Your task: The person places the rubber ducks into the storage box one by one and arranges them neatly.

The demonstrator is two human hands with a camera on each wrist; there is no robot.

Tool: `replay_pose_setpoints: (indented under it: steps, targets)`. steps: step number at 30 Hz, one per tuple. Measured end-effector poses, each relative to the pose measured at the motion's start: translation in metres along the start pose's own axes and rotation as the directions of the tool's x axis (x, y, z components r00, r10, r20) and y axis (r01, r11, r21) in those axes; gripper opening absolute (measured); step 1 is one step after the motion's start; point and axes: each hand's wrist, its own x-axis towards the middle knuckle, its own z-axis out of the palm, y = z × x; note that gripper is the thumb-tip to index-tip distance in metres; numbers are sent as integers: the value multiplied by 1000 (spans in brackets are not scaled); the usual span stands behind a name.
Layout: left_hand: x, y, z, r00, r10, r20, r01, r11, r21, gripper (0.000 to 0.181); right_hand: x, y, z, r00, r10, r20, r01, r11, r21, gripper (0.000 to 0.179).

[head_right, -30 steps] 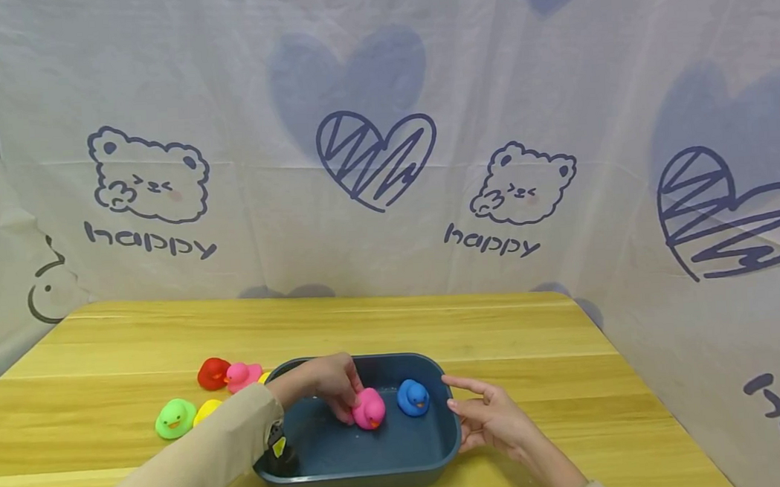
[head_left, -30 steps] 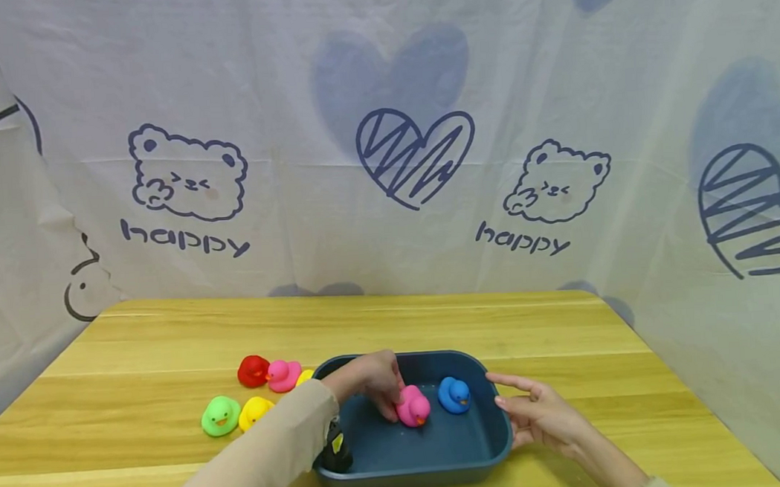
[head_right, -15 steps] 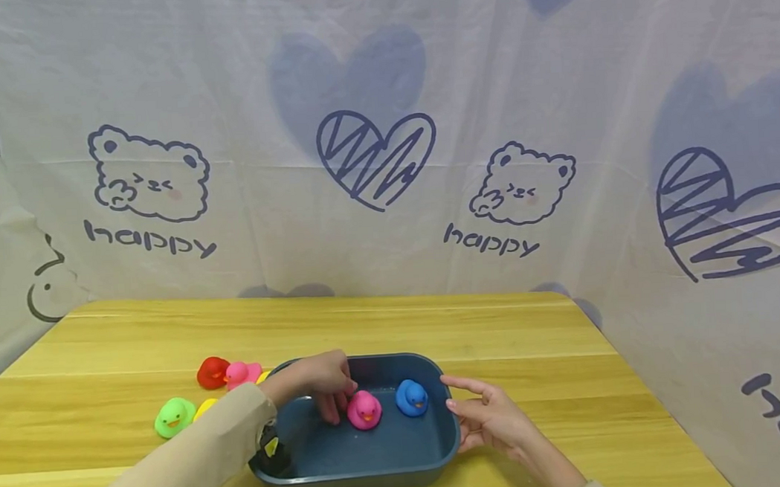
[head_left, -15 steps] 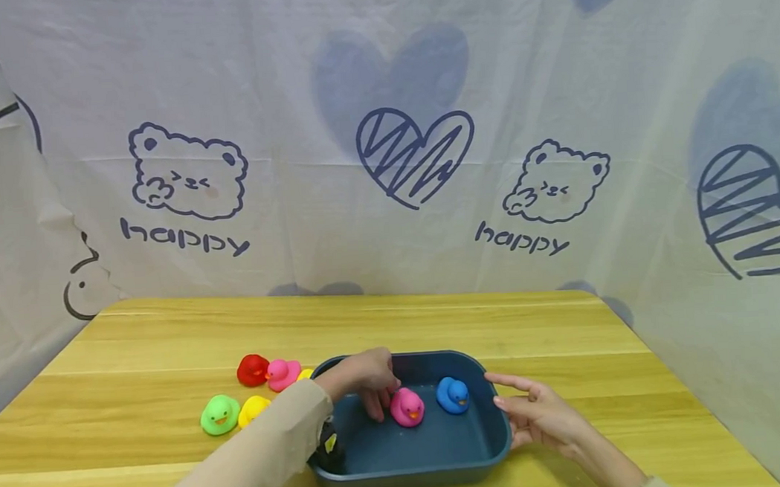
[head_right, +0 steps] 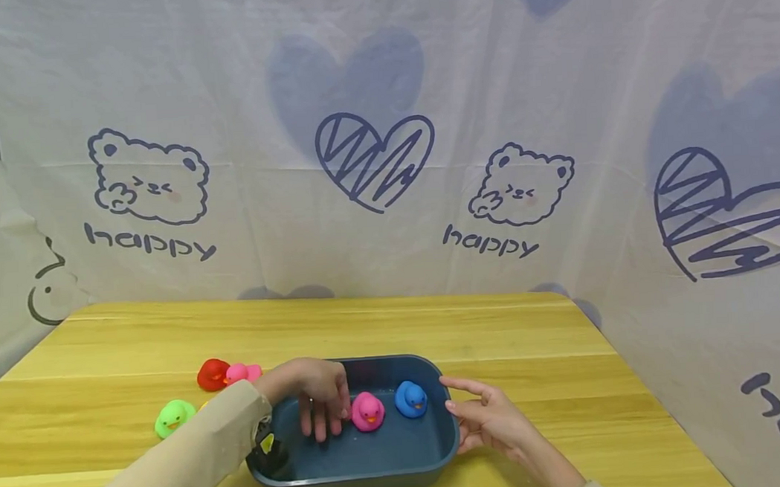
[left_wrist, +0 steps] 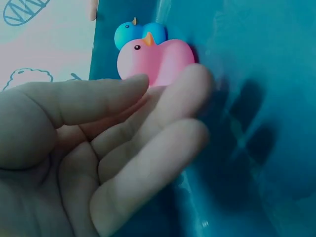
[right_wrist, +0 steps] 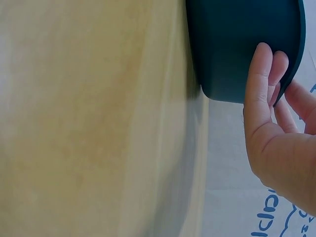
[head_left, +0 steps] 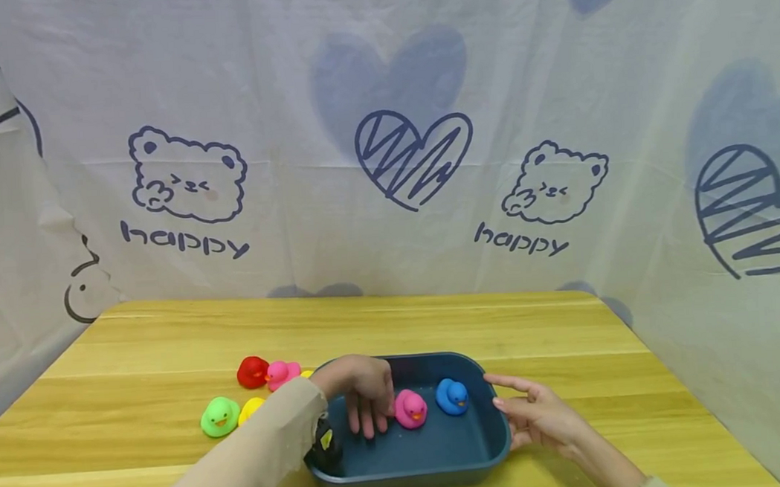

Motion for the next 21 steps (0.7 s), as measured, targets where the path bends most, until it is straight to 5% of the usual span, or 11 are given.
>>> replay_pose_setpoints:
  steps: [11, 21]
  targets:
    - [3, -2, 0, 997, 1, 71, 5, 996, -84, 22, 1, 1, 0, 1000, 4, -19, -4, 1000, -6, 51]
    - [-1, 2, -1, 1000, 8, -5, -9, 999, -42, 23, 0, 0, 0, 1000, 6, -21, -6, 1000, -8, 51]
